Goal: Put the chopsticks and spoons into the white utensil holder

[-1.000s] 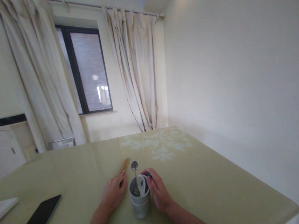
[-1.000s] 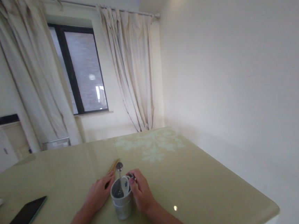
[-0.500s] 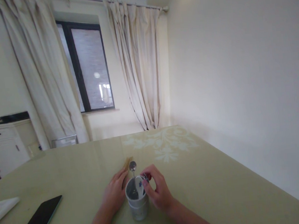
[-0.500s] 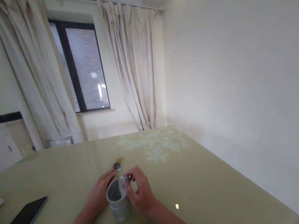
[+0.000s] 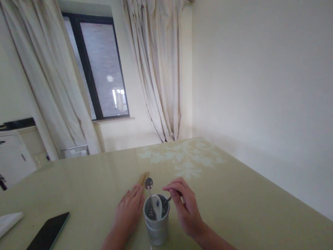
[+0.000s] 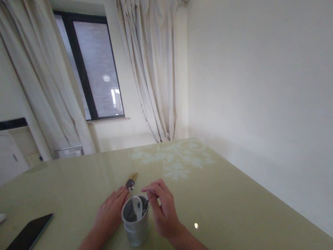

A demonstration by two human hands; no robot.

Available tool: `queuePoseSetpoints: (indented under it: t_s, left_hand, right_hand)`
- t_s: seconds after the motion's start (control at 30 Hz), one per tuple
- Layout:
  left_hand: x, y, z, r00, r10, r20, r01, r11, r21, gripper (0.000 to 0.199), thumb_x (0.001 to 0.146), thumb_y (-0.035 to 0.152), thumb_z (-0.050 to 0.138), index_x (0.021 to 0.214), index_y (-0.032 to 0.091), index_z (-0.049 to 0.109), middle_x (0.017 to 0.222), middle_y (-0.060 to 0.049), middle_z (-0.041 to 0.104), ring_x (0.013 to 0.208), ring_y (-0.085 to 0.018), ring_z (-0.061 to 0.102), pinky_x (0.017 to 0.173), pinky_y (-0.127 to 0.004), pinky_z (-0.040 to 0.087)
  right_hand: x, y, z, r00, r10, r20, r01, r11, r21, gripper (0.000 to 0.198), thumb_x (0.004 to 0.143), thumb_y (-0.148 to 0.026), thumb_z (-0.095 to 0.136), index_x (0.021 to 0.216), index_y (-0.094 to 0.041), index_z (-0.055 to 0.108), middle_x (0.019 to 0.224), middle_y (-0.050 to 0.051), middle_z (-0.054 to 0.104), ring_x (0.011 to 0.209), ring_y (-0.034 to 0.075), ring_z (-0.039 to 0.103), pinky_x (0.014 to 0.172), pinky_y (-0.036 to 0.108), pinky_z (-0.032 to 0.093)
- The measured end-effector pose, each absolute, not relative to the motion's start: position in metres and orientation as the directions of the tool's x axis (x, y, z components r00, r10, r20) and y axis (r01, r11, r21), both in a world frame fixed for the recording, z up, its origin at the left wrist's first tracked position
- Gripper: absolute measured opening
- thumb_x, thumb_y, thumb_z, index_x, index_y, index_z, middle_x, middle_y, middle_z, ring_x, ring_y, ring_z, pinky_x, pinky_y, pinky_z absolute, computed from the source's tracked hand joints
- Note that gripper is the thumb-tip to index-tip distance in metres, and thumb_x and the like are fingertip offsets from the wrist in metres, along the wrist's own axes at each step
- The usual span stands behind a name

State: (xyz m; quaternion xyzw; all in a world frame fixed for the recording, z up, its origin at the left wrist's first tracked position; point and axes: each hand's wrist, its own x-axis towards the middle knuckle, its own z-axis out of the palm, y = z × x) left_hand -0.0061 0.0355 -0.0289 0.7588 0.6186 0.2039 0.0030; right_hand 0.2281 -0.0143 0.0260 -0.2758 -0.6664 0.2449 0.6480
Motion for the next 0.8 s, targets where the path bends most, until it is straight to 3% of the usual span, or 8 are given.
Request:
queuePoseSetpoints:
  t_s: [0.07,0.13,0.27,0.37,0.47,0.63,0.8]
  left_hand:
    - [-0.006,0.034,-0.025,0.117,0.912,0.394,0.894,-0.269,0.357,0.048,0.102,0.033,0.037,0.132,0.022,0.072,0.144,-0.01,0.072,0.14,-0.026,0.063,0.124,-0.045,0.043]
    - [-0.004,0.032,-0.019,0.041,0.905,0.424,0.802,-0.283,0.525,0.049,0.103,0.04,0.035,0.126,0.021,0.074,0.133,-0.011,0.077,0.128,-0.026,0.07,0.114,-0.043,0.052]
    - [0.006,0.023,-0.006,-0.024,0.951,0.307,0.496,-0.255,0.83,0.063,0.098,0.063,0.037,0.114,0.015,0.075,0.096,-0.011,0.081,0.089,-0.026,0.076,0.083,-0.038,0.062]
    - [0.016,0.016,0.001,0.049,0.98,0.191,0.355,-0.196,0.914,0.073,0.091,0.079,0.041,0.105,0.017,0.078,0.086,-0.009,0.078,0.08,-0.024,0.073,0.073,-0.035,0.06]
    - [0.026,0.01,0.004,0.095,0.987,0.129,0.271,-0.151,0.951,0.074,0.088,0.085,0.045,0.105,0.02,0.078,0.091,-0.01,0.079,0.087,-0.027,0.074,0.077,-0.037,0.061]
    - [0.039,0.009,0.001,0.098,0.985,0.139,0.217,-0.158,0.963,0.071,0.085,0.082,0.053,0.116,0.021,0.072,0.104,-0.01,0.08,0.098,-0.029,0.074,0.089,-0.042,0.062]
    - [0.046,0.016,-0.014,0.049,0.99,0.131,0.099,-0.135,0.986,0.082,0.082,0.082,0.058,0.134,0.02,0.057,0.099,-0.009,0.076,0.085,-0.025,0.075,0.075,-0.037,0.061]
  right_hand:
    - [0.234,-0.011,0.032,0.183,0.738,0.649,-0.083,0.67,-0.738,0.031,0.109,-0.044,0.056,0.102,-0.023,0.077,0.086,0.004,0.065,0.072,0.016,0.06,0.063,0.028,0.049]
    - [0.243,-0.003,0.036,0.356,0.774,0.524,-0.22,0.614,-0.758,0.037,0.104,-0.054,0.061,0.1,-0.021,0.076,0.081,0.002,0.063,0.062,0.014,0.055,0.055,0.026,0.044]
    - [0.256,0.016,0.031,0.515,0.795,0.322,-0.338,0.533,-0.776,0.047,0.091,-0.064,0.074,0.101,-0.019,0.076,0.081,0.003,0.066,0.063,0.014,0.057,0.057,0.027,0.046]
    - [0.254,0.027,0.018,0.414,0.872,0.262,-0.378,0.426,-0.822,0.052,0.081,-0.066,0.082,0.1,-0.018,0.078,0.079,0.004,0.071,0.068,0.017,0.063,0.063,0.03,0.052]
    - [0.242,0.029,0.006,0.241,0.939,0.246,-0.415,0.329,-0.848,0.053,0.076,-0.063,0.087,0.103,-0.019,0.078,0.084,0.006,0.076,0.077,0.021,0.071,0.072,0.034,0.058]
    - [0.226,0.025,-0.003,0.145,0.954,0.264,-0.378,0.3,-0.876,0.053,0.077,-0.063,0.087,0.106,-0.02,0.078,0.092,0.008,0.079,0.085,0.024,0.075,0.085,0.041,0.061]
    - [0.226,0.024,-0.005,0.072,0.963,0.259,-0.333,0.268,-0.904,0.055,0.078,-0.066,0.085,0.105,-0.018,0.079,0.094,0.01,0.081,0.089,0.027,0.076,0.09,0.045,0.061]
